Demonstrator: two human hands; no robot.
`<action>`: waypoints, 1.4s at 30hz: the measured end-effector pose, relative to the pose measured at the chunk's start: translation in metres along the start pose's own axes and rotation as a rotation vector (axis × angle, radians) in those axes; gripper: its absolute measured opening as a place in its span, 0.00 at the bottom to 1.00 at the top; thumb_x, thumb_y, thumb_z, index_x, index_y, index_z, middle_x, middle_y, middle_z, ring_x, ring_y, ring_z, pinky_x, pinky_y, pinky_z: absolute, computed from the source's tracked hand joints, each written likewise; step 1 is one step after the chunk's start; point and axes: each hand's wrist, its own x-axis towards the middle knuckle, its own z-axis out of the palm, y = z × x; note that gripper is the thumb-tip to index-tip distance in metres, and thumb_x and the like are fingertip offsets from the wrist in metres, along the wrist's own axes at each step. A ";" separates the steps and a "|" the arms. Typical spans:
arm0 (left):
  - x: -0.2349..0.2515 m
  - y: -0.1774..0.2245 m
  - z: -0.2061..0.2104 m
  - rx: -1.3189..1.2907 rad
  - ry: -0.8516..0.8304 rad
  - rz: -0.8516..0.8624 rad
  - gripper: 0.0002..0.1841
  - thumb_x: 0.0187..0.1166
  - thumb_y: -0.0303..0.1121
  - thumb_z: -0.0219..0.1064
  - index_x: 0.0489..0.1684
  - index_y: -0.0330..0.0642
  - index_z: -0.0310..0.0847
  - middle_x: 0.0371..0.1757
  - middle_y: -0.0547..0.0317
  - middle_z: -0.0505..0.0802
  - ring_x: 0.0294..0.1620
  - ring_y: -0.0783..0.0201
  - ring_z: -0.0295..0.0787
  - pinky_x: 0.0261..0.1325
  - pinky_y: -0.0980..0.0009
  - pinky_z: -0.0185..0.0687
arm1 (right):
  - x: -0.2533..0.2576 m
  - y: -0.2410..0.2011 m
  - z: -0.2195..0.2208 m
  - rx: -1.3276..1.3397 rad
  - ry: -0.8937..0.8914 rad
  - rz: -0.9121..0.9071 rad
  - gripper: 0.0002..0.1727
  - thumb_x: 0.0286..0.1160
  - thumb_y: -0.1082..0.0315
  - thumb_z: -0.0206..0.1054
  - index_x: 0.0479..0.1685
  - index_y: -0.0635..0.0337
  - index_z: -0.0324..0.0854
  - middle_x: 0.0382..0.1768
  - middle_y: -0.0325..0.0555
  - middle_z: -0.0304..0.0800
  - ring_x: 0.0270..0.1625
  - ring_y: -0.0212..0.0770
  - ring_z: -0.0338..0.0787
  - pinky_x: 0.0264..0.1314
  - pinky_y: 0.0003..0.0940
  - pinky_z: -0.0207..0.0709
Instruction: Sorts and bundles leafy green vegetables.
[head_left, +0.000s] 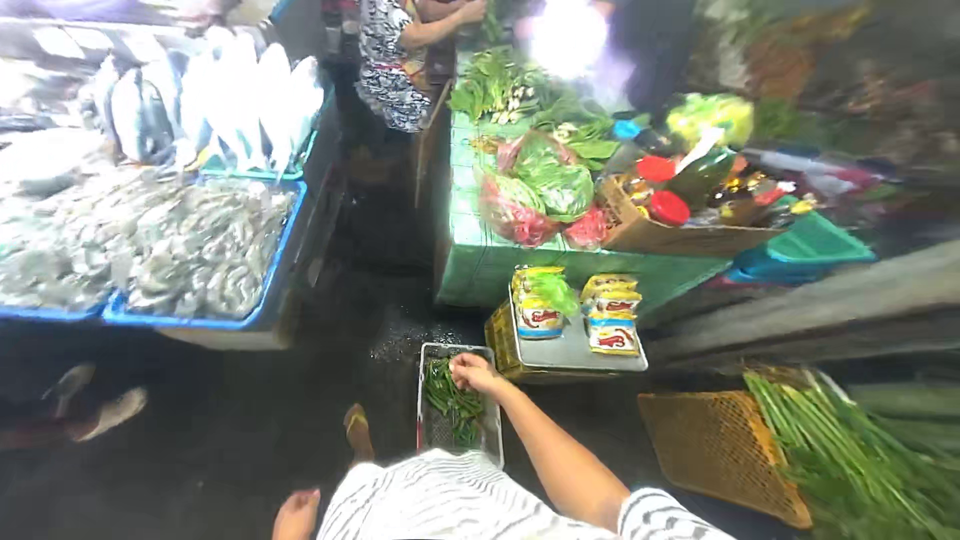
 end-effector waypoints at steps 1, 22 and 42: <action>0.035 0.037 -0.012 0.072 -0.052 0.091 0.22 0.83 0.48 0.66 0.56 0.36 0.86 0.42 0.41 0.93 0.39 0.48 0.90 0.46 0.45 0.86 | 0.012 -0.015 -0.001 0.041 0.054 -0.012 0.20 0.88 0.58 0.61 0.69 0.60 0.78 0.49 0.53 0.91 0.43 0.45 0.90 0.48 0.44 0.85; 0.299 0.794 0.101 0.523 -0.601 0.689 0.15 0.85 0.40 0.66 0.58 0.37 0.83 0.42 0.51 0.92 0.35 0.62 0.89 0.42 0.61 0.88 | 0.127 -0.197 -0.241 0.777 1.546 -0.114 0.16 0.89 0.61 0.58 0.43 0.68 0.80 0.28 0.40 0.81 0.20 0.31 0.76 0.27 0.32 0.80; 0.225 1.291 0.516 0.626 -1.067 0.682 0.20 0.89 0.38 0.56 0.75 0.38 0.74 0.51 0.46 0.90 0.35 0.60 0.88 0.37 0.63 0.86 | 0.437 -0.426 -0.678 0.016 1.227 0.594 0.46 0.60 0.59 0.79 0.85 0.58 0.66 0.77 0.72 0.71 0.76 0.73 0.75 0.67 0.73 0.77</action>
